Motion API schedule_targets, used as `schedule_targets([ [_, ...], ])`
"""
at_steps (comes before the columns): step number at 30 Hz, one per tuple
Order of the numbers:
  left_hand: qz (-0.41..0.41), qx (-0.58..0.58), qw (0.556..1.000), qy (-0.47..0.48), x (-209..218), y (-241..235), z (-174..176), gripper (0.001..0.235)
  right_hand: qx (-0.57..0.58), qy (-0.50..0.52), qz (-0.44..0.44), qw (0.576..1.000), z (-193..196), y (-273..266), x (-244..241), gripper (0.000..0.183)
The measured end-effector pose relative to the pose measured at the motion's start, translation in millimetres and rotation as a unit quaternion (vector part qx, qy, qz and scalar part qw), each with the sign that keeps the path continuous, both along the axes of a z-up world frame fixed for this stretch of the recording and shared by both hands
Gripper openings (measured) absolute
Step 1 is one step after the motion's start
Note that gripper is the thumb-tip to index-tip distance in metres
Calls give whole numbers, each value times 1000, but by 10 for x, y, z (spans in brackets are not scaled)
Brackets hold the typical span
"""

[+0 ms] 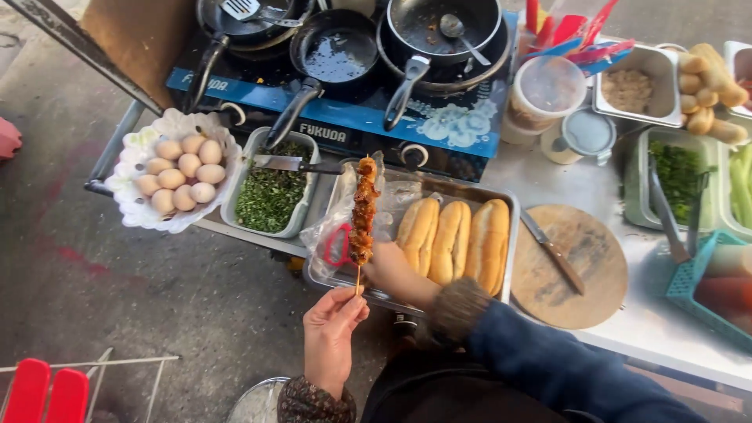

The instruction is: Preparing baguettes by grilling meat skewers and stuffing them into the bread at a street food stall.

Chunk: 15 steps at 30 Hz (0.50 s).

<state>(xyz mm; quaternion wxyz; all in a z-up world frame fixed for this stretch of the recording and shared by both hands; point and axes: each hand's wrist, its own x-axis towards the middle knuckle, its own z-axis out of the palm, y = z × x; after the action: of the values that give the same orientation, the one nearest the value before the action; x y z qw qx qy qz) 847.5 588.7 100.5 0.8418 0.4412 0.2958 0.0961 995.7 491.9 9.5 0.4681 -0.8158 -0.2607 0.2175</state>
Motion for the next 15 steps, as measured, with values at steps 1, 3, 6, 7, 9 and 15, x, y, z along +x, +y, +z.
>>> schedule_targets([
  [1,3,9,1000,22,-29,80,10,14,-110,4,9,994,-11,241,74,16],
  [3,8,20,999,45,-59,200,11,16,-216,8,19,976,-178,565,157,24],
  [6,22,5,999,34,-70,310,9,15,-290,-87,-9,953,-168,732,135,31],
  [7,21,-2,999,33,-63,337,27,16,-275,3,-52,960,161,725,110,52],
  [9,16,-8,999,31,-47,394,35,16,-256,93,-98,957,593,599,22,89],
  [15,-21,-49,998,39,117,457,-51,13,364,661,-131,643,533,-589,-560,31],
])
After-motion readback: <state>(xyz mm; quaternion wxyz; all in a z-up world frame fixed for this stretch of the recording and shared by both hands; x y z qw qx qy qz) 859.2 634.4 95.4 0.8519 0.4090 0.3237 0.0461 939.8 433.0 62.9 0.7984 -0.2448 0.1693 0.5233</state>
